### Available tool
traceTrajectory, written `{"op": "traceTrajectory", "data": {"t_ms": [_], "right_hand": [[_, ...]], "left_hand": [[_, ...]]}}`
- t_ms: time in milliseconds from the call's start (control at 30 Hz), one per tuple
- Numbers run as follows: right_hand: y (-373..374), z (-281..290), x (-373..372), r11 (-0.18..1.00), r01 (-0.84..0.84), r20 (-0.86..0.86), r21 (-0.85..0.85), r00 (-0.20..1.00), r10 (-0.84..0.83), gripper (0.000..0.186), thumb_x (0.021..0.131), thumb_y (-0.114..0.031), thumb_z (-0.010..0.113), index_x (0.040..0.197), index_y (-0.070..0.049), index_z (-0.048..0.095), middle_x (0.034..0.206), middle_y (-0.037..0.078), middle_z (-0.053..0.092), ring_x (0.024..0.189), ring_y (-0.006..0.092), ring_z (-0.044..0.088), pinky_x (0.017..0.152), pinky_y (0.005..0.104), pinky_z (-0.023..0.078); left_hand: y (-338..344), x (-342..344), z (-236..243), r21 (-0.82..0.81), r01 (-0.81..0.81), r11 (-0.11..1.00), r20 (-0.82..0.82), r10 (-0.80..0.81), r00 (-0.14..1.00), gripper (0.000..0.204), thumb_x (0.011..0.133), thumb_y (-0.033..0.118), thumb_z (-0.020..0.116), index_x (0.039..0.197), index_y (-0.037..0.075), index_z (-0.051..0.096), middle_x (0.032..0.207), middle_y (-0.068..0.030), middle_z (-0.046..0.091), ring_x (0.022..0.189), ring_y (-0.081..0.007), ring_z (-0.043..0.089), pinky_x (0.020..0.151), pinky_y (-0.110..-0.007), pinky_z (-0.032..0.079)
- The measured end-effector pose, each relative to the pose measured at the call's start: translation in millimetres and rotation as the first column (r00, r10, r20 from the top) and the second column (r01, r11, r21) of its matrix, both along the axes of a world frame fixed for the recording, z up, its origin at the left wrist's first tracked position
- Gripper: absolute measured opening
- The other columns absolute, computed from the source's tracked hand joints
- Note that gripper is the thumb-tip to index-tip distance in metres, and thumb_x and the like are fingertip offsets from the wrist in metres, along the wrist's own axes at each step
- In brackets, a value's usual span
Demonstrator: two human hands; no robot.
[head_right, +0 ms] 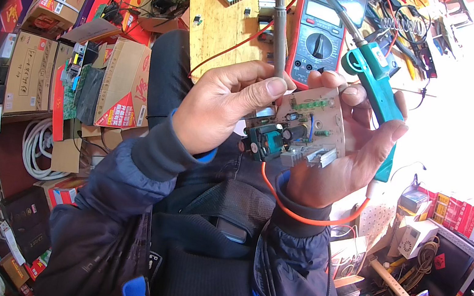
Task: The person sits with a circuit board on their lap and uses a soldering iron and multimeter probes to work on and test the board. They flip the board to access both sides, apply solder to joints, and check continuity with the multimeter throughout the clip.
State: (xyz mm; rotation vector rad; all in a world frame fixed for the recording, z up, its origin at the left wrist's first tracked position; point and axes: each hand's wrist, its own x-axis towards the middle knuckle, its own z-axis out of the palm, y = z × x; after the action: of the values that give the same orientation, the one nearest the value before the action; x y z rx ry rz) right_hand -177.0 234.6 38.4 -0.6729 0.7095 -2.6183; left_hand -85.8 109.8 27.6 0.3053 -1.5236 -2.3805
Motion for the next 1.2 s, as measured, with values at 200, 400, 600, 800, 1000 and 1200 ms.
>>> {"op": "traceTrajectory", "data": {"t_ms": [200,400,600,800,1000,1200], "right_hand": [[-1.0,0.3,2.9,1.0,0.024,-0.067,-0.001,0.997,-0.024,0.053,0.11,-0.047,0.031,0.139,-0.009,0.054,0.107,0.015,0.07,0.11,0.0353,0.067,0.106,0.0543,0.048],[-4.8,4.2,10.8,0.982,0.149,-0.011,0.115,0.989,-0.149,0.049,0.108,-0.05,0.036,0.141,-0.014,0.044,0.101,0.013,0.065,0.104,0.0359,0.068,0.092,0.055,0.056],[-9.1,6.0,13.1,0.994,0.098,-0.131,0.039,0.987,-0.092,0.054,0.11,-0.048,0.033,0.143,-0.009,0.049,0.107,0.017,0.068,0.113,0.0386,0.065,0.105,0.0589,0.048],[-12.3,7.3,19.1,0.968,0.22,-0.14,0.121,0.969,-0.203,0.057,0.107,-0.051,0.039,0.144,-0.008,0.047,0.107,0.019,0.067,0.115,0.045,0.063,0.106,0.0625,0.046],[7.8,18.8,6.3,0.978,0.199,-0.273,0.056,0.946,-0.176,0.062,0.104,-0.055,0.045,0.147,-0.011,0.047,0.111,0.017,0.066,0.117,0.0428,0.06,0.108,0.0615,0.042],[16.5,21.7,21.1,0.98,0.149,-0.346,0.128,0.933,-0.097,0.066,0.103,-0.056,0.047,0.146,-0.006,0.046,0.097,0.013,0.059,0.092,0.0281,0.061,0.088,0.046,0.054]], "left_hand": [[9.9,0.6,-5.6,0.073,-0.052,0.996,-0.016,0.053,0.998,0.031,0.104,0.022,0.061,0.117,-0.005,0.068,0.095,-0.0055,0.069,0.09,-0.0099,0.063,0.083,-0.024,0.05],[12.8,4.1,-6.6,0.042,-0.122,0.992,0.029,0.12,0.992,0.032,0.104,0.024,0.062,0.115,-0.005,0.07,0.095,-0.0065,0.071,0.086,-0.0099,0.064,0.08,-0.025,0.052],[13.1,4.6,-12.8,0.021,-0.17,0.985,0.012,0.17,0.985,0.035,0.104,0.028,0.061,0.114,-0.005,0.07,0.097,-0.0076,0.071,0.085,-0.0102,0.066,0.078,-0.025,0.055],[4.8,9.5,-11.5,0.152,-0.19,0.97,0.014,0.19,0.982,0.035,0.104,0.027,0.059,0.115,-0.005,0.066,0.097,-0.0121,0.071,0.085,-0.0156,0.07,0.079,-0.029,0.058],[-18.8,36.1,-14.7,0.467,-0.134,0.874,-0.082,0.194,0.978,0.043,0.105,0.036,0.054,0.124,-0.003,0.06,0.094,-0.0124,0.067,0.082,-0.0242,0.068,0.071,-0.036,0.058],[-75.9,54.1,-43.2,0.574,0.339,0.745,-0.615,0.119,0.779,0.049,0.101,0.042,0.054,0.137,0.009,0.058,0.109,-0.0129,0.063,0.091,-0.0268,0.063,0.081,-0.047,0.048]]}}
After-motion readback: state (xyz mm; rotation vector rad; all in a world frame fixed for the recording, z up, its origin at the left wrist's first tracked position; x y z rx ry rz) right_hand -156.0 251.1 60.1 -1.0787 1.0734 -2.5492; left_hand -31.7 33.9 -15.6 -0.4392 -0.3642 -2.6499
